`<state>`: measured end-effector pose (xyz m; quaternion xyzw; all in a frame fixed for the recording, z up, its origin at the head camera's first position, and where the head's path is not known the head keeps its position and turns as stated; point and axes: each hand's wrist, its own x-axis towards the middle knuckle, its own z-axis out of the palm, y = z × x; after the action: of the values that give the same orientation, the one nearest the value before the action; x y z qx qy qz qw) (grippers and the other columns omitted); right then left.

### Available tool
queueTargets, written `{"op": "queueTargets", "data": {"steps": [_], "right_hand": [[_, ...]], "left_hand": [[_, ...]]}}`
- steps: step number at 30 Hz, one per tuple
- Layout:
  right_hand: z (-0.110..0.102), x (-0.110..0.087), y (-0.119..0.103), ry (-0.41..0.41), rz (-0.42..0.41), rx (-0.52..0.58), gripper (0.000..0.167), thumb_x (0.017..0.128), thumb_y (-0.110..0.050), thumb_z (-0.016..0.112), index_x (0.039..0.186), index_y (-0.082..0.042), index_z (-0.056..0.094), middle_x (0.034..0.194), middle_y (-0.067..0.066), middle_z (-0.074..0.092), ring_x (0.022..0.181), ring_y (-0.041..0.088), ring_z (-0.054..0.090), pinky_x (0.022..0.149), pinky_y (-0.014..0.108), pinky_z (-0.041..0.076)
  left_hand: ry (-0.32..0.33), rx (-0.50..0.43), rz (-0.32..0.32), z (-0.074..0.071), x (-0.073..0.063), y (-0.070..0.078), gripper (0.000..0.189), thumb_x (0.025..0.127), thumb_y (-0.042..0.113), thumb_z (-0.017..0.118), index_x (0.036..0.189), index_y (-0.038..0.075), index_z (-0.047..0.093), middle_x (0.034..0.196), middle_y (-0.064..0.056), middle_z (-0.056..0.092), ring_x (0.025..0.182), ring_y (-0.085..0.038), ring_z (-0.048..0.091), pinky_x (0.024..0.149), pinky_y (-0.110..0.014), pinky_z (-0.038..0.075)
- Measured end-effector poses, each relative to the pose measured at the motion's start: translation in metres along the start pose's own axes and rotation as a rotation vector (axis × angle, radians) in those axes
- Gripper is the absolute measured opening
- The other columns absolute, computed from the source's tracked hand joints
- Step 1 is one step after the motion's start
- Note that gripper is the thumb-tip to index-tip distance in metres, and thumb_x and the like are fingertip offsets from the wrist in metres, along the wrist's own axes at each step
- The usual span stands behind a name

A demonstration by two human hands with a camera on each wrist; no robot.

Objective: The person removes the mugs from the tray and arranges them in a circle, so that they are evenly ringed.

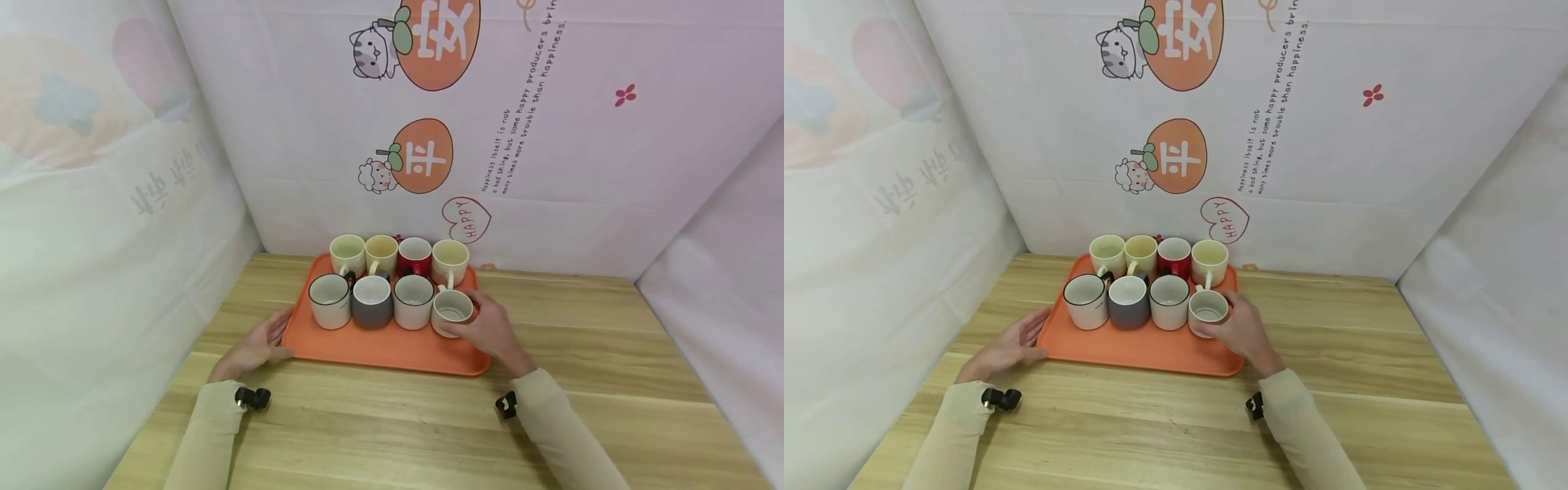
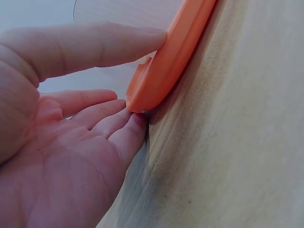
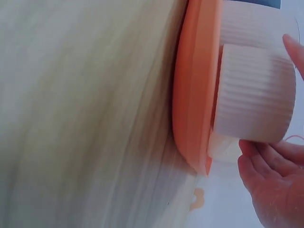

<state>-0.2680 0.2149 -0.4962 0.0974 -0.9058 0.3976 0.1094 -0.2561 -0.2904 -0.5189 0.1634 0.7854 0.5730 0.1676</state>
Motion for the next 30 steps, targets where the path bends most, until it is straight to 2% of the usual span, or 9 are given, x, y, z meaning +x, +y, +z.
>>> {"op": "queueTargets", "data": {"steps": [9,16,21,24,30], "right_hand": [[0.006,0.003,-0.003,0.061,0.018,-0.024,0.066,0.070,-0.040,0.099,0.119,-0.006,0.070,0.105,0.011,0.075,0.094,0.028,0.069,0.079,0.035,0.059],[0.002,0.001,-0.002,0.039,0.039,0.011,0.063,0.070,-0.037,0.099,0.119,-0.010,0.070,0.108,0.009,0.074,0.096,0.026,0.068,0.081,0.034,0.058],[-0.010,-0.002,-0.002,-0.006,0.035,0.052,0.061,0.072,-0.034,0.098,0.121,-0.014,0.069,0.112,0.008,0.074,0.099,0.027,0.067,0.084,0.035,0.057],[-0.020,-0.002,-0.002,-0.037,0.006,0.066,0.060,0.071,-0.028,0.098,0.122,-0.013,0.069,0.111,0.009,0.074,0.099,0.028,0.068,0.085,0.036,0.058],[-0.042,-0.004,0.002,-0.085,-0.023,0.018,0.068,0.071,-0.030,0.099,0.127,-0.009,0.068,0.113,0.012,0.074,0.101,0.029,0.069,0.086,0.038,0.058]], "left_hand": [[-0.006,-0.024,-0.002,0.002,0.001,0.001,0.106,0.091,0.003,0.079,0.168,-0.003,0.006,0.177,-0.024,0.003,0.164,-0.047,0.006,0.130,-0.054,0.012],[0.000,-0.013,-0.001,0.002,0.001,0.000,0.106,0.091,0.002,0.079,0.168,-0.003,0.006,0.177,-0.025,0.004,0.163,-0.048,0.007,0.130,-0.055,0.012],[-0.003,-0.012,0.002,0.001,-0.001,-0.002,0.105,0.092,0.002,0.078,0.169,-0.002,0.006,0.177,-0.025,0.004,0.163,-0.048,0.007,0.130,-0.051,0.015],[-0.002,-0.017,0.004,0.001,-0.001,-0.001,0.105,0.092,0.002,0.078,0.169,-0.002,0.006,0.177,-0.024,0.003,0.164,-0.048,0.006,0.131,-0.051,0.014],[-0.001,-0.020,0.006,0.001,-0.001,-0.001,0.105,0.092,0.000,0.077,0.168,-0.003,0.006,0.177,-0.025,0.003,0.163,-0.048,0.006,0.130,-0.055,0.012]]}}
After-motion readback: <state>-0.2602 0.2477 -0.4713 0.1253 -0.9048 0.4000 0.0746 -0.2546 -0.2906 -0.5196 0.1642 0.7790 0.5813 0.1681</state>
